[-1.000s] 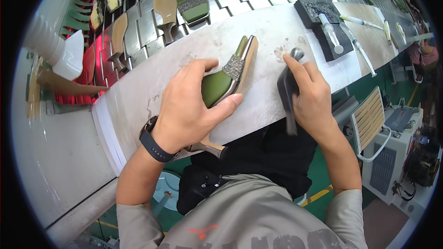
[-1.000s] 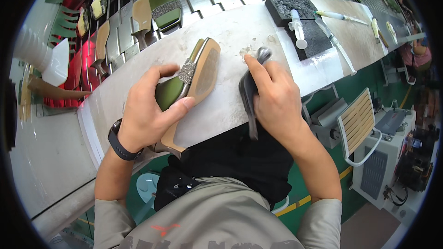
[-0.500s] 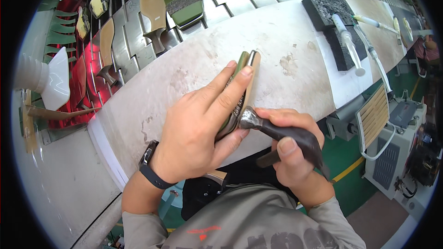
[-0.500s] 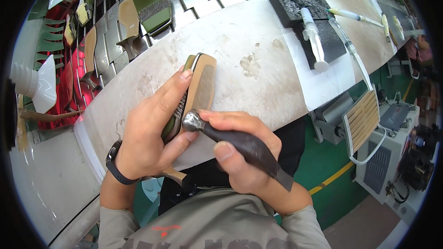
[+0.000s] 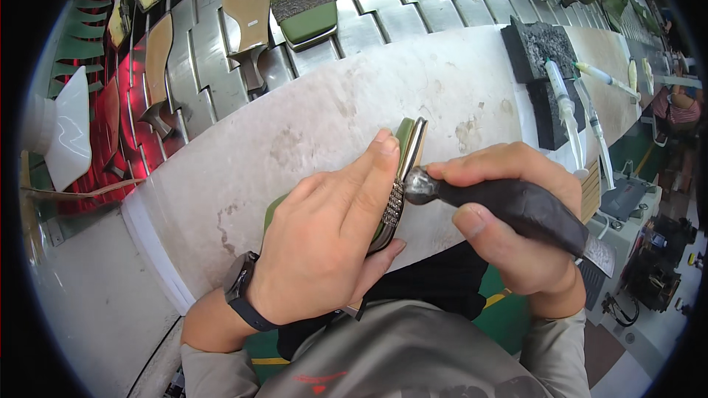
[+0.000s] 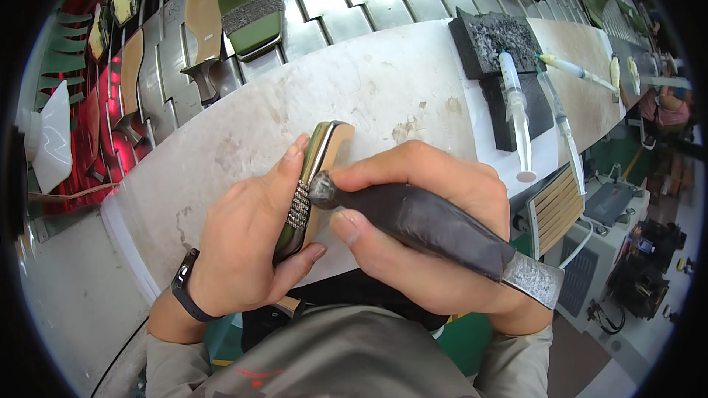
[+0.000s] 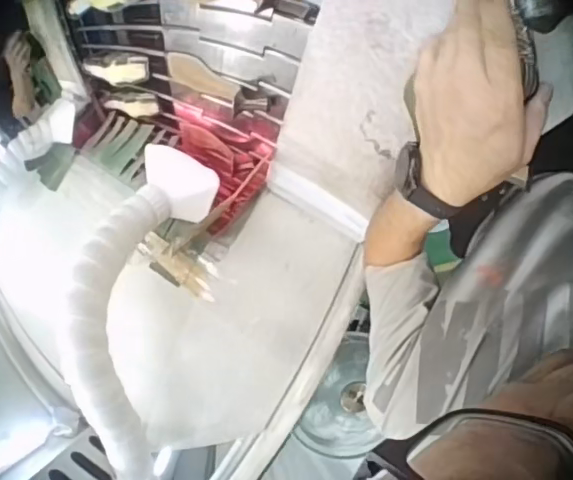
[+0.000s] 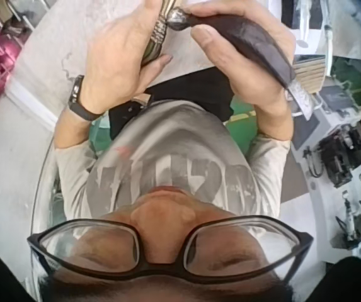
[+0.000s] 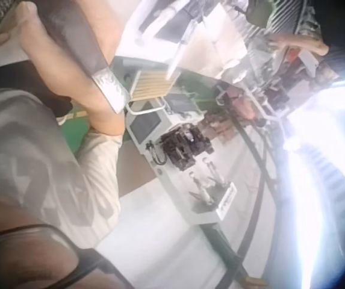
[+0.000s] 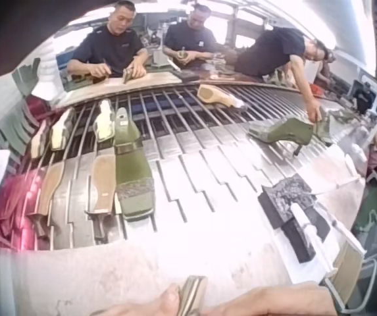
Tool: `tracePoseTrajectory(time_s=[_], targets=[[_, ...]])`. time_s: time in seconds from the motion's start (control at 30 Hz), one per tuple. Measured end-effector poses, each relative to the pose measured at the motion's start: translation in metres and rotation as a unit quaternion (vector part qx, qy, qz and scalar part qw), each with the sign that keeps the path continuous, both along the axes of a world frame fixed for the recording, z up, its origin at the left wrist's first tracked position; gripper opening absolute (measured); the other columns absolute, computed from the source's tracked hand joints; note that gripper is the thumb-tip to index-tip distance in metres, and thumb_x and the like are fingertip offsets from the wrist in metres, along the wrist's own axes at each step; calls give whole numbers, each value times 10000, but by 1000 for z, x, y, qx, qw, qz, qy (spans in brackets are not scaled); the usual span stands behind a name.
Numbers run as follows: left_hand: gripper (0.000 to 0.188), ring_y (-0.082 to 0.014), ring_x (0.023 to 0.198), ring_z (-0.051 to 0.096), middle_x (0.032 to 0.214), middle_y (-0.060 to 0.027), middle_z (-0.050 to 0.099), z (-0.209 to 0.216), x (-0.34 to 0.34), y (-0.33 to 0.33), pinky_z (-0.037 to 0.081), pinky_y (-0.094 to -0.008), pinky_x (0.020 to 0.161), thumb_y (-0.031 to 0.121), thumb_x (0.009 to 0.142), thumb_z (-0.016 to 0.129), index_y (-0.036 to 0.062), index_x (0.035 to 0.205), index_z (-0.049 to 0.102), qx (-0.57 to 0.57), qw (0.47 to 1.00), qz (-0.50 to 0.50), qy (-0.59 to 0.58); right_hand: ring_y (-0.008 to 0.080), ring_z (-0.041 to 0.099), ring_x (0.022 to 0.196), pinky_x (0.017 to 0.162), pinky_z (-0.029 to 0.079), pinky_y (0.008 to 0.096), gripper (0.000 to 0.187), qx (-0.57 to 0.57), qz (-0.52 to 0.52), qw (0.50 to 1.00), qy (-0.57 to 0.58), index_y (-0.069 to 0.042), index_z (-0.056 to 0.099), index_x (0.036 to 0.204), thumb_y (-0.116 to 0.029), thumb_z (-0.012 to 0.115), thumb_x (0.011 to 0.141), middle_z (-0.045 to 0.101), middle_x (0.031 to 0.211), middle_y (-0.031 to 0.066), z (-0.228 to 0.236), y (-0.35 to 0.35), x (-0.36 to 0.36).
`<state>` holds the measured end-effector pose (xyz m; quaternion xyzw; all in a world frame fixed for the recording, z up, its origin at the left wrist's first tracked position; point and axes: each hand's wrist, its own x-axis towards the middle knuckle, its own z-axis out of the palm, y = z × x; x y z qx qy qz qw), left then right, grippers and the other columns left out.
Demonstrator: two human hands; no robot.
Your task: The person attaches a heel to a green high-heeled shoe by hand and using a hammer. They first place a base piece on the bottom of the shoe, then press the heel onto the shoe, and finally use a hammer to secure the edges and base of the heel.
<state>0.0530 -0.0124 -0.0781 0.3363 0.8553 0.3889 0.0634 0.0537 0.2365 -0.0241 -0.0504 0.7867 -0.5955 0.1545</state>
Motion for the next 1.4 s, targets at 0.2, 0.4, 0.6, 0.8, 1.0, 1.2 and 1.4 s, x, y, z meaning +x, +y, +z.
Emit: tracePoseTrajectory(time_s=[0.2, 0.4, 0.6, 0.8, 1.0, 1.2, 1.4], targets=[[1114, -440, 1082, 681, 1588, -299, 499, 1, 2, -2, 541, -455, 954, 75, 721, 884, -73, 1648, 284, 0, 1000, 0, 2, 77, 691, 817, 728, 540, 233, 185, -63, -90, 986, 121, 49, 727, 1138, -37, 726, 974, 787, 957, 72, -33, -7, -25], [1090, -453, 1135, 671, 1546, -300, 536, -3, 7, -3, 536, -467, 970, 76, 722, 892, -72, 1636, 316, 14, 1000, 12, 20, 82, 694, 836, 777, 551, 247, 255, -86, -2, 995, 53, 51, 717, 1181, -14, 755, 938, 791, 1028, 101, -17, -2, 1], [1097, -448, 1217, 658, 1515, -301, 561, -5, 12, -7, 528, -469, 992, 85, 715, 900, -57, 1639, 325, 26, 999, 20, 35, 347, 794, 1000, 888, 643, 395, 351, 45, 91, 963, 251, 70, 713, 1116, -18, 845, 802, 776, 1073, 219, -13, -20, 31], [1082, -459, 1243, 645, 1487, -301, 581, -3, 14, -8, 520, -474, 1014, 95, 720, 858, -54, 1644, 315, 24, 999, 19, 37, 383, 780, 961, 882, 661, 430, 355, 82, 21, 937, 340, 81, 734, 1072, -45, 864, 766, 758, 1074, 228, -28, -50, 72], [1074, -454, 1224, 646, 1459, -301, 593, -9, 16, -15, 532, -474, 995, 149, 715, 845, -65, 1627, 319, 30, 997, 2, 76, 404, 771, 1004, 902, 639, 443, 360, 67, -40, 920, 385, 75, 723, 1111, -57, 844, 798, 758, 1092, 238, -53, -82, 101], [693, -426, 1229, 652, 1385, -261, 662, -20, 14, -52, 497, -452, 1059, 360, 991, 721, -37, 1526, 529, 59, 998, 2, 1, 379, 759, 988, 867, 634, 436, 409, 95, -44, 895, 434, 47, 711, 1167, -55, 858, 799, 753, 1101, 214, -51, -58, 87], [474, -385, 1097, 685, 1282, -219, 721, -26, 15, -52, 529, -444, 980, 298, 1045, 630, -47, 1369, 645, 84, 996, 31, 18, 380, 757, 992, 837, 646, 418, 427, 79, 4, 912, 402, 42, 709, 1158, -67, 868, 778, 744, 1134, 216, -65, -81, 106]])
